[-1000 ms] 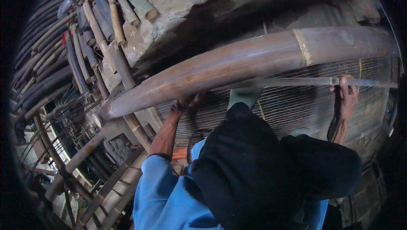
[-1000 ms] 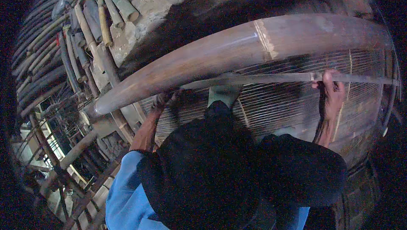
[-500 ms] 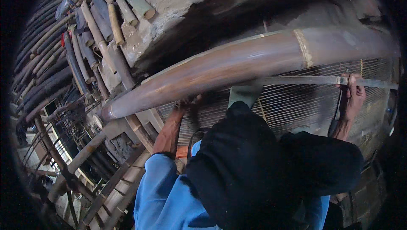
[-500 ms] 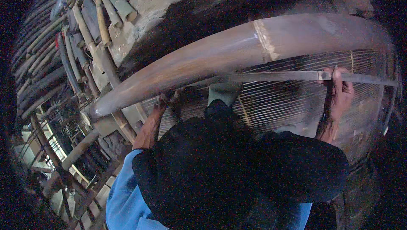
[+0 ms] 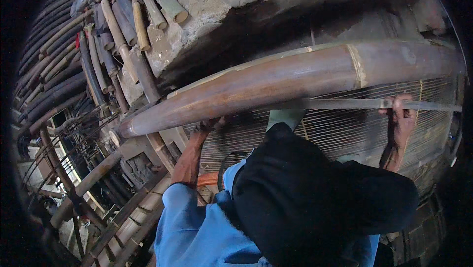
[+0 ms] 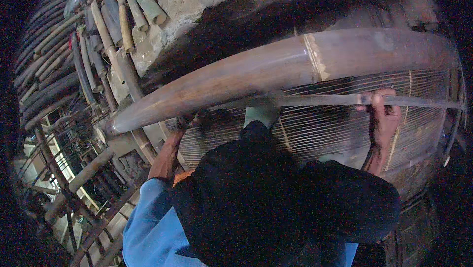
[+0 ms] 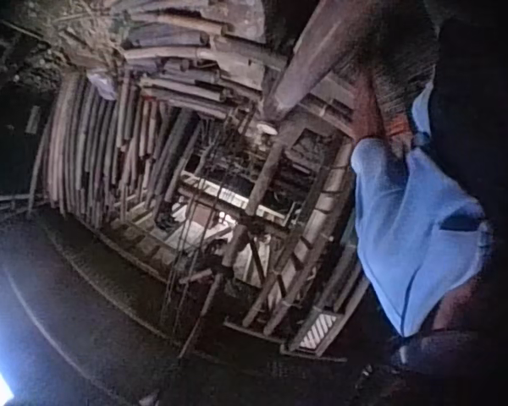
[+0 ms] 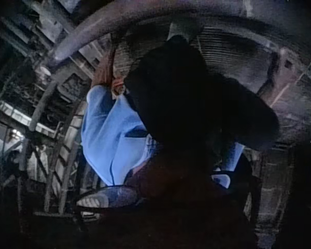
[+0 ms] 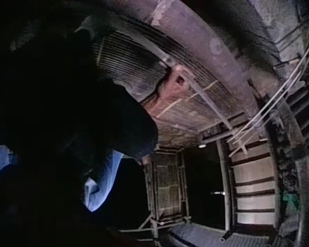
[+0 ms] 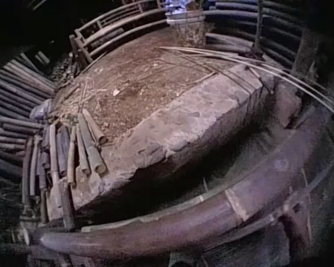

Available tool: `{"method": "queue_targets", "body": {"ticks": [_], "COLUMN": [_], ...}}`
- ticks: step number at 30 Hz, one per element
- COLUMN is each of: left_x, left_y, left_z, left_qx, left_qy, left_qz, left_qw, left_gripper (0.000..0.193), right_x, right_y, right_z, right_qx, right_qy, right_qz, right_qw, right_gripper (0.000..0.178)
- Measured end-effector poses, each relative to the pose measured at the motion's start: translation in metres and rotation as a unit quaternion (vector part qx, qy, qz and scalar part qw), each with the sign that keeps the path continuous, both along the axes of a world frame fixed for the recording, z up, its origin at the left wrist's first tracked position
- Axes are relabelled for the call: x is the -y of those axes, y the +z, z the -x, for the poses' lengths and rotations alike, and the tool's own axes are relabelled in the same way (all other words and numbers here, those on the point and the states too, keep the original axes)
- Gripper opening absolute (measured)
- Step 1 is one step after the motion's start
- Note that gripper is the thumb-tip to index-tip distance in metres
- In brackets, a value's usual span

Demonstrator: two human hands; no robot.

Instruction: The person uses a knife to shave and smooth thin bamboo strips, pulling the blade along the length of the material and periodically checking the texture by hand.

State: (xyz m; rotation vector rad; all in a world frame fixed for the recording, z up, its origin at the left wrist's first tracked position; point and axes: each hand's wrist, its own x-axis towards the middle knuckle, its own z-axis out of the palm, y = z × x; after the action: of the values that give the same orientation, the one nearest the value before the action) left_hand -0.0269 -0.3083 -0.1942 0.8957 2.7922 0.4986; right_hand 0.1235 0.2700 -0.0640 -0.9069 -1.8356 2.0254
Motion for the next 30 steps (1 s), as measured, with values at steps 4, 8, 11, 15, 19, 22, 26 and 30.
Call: {"method": "queue_targets", "body": {"ticks": [4,8,11,15,19,22,26,30], "left_x": [0.026,0.002,-0.021,-0.03,-0.029,-0.034,-0.028,-0.031], "left_y": [0.02,0.011,-0.007,-0.025,-0.028,-0.033,-0.03,-0.032], "left_z": [-0.021,-0.033,-0.023,-0.008,-0.002,0.004,0.001,0.003], "left_qx": [0.006,0.029,0.026,0.022,0.014,0.012,0.006,0.007], "left_qy": [0.012,-0.001,-0.005,0.005,0.014,0.012,0.026,0.025], "left_qz": [0.001,0.0,0.006,0.018,0.027,0.026,0.034,0.031], "left_qw": [1.0,1.0,1.0,1.0,0.999,1.0,0.999,0.999], "left_gripper": [0.033,0.033,0.033,0.033,0.033,0.033,0.033,0.033], "right_x": [0.01,-0.012,-0.035,-0.016,-0.016,-0.014,-0.015,-0.02], "right_y": [-0.021,-0.023,-0.028,-0.006,-0.02,-0.019,-0.024,-0.03], "right_z": [-0.003,-0.012,-0.026,-0.014,-0.018,-0.017,-0.016,-0.021], "right_qx": [-0.018,-0.026,-0.051,-0.008,-0.013,0.012,0.012,0.009], "right_qy": [0.055,-0.031,-0.086,-0.109,-0.088,-0.112,-0.098,-0.086], "right_qz": [0.006,0.015,-0.011,-0.021,0.004,-0.022,-0.013,-0.017], "right_qw": [0.998,0.999,0.995,0.994,0.996,0.993,0.995,0.996], "right_gripper": [0.022,0.02,0.019,0.017,0.018,0.021,0.022,0.021]}}
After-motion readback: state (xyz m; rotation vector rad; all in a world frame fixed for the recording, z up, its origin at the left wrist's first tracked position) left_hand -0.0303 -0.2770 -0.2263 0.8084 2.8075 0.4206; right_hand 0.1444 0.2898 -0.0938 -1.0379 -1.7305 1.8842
